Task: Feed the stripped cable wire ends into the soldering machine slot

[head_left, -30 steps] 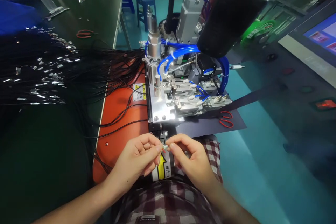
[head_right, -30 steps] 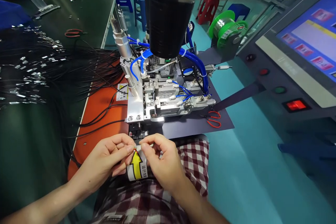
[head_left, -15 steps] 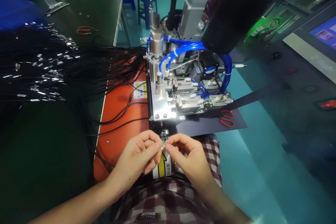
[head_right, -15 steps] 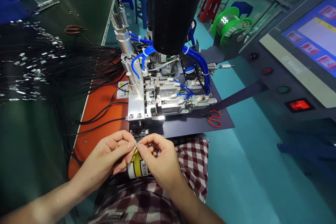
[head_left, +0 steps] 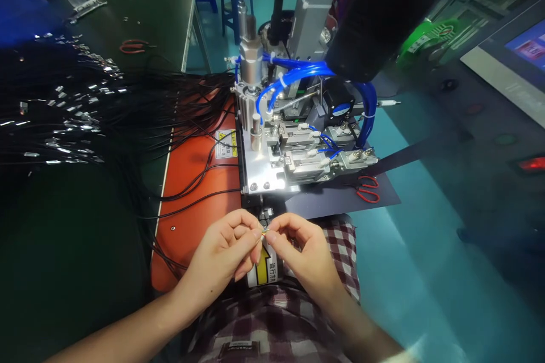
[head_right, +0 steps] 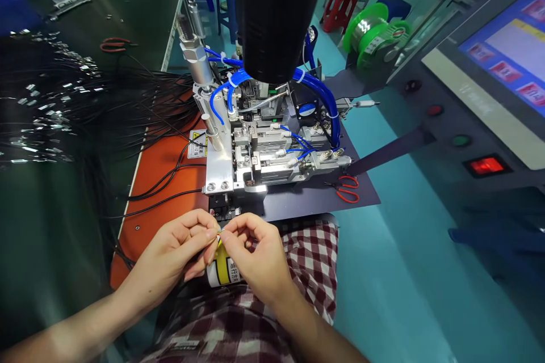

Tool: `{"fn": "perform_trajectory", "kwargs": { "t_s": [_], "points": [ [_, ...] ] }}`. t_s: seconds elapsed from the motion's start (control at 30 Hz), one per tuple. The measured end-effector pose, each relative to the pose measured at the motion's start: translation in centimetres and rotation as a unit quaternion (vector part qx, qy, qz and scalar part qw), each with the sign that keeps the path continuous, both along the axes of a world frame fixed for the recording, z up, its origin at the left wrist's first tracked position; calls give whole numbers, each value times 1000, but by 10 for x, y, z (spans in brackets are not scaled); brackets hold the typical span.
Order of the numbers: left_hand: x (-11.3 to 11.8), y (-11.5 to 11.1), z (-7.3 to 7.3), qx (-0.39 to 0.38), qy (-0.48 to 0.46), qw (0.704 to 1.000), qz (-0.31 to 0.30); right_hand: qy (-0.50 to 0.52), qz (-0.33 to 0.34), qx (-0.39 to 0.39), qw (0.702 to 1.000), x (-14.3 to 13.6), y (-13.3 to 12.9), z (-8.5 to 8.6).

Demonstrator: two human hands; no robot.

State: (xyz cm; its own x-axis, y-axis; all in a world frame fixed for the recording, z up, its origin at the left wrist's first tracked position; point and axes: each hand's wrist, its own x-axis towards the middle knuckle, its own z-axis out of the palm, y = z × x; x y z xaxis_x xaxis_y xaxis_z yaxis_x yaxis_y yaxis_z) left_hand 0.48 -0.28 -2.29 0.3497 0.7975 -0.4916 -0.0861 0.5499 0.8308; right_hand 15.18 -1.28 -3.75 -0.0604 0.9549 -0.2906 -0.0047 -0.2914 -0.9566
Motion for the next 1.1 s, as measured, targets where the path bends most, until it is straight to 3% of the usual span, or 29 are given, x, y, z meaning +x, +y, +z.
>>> {"fn": "perform_trajectory", "kwargs": {
  "t_s": [0.93,1.1],
  "points": [
    [0,-1,-2,16,17,1000,-3,-5,-12,11,1000,-4,-6,-4],
    [1,-1,-2,6,18,1000,1,48,5,-24,999,0,-4,-4]
  ]
}}
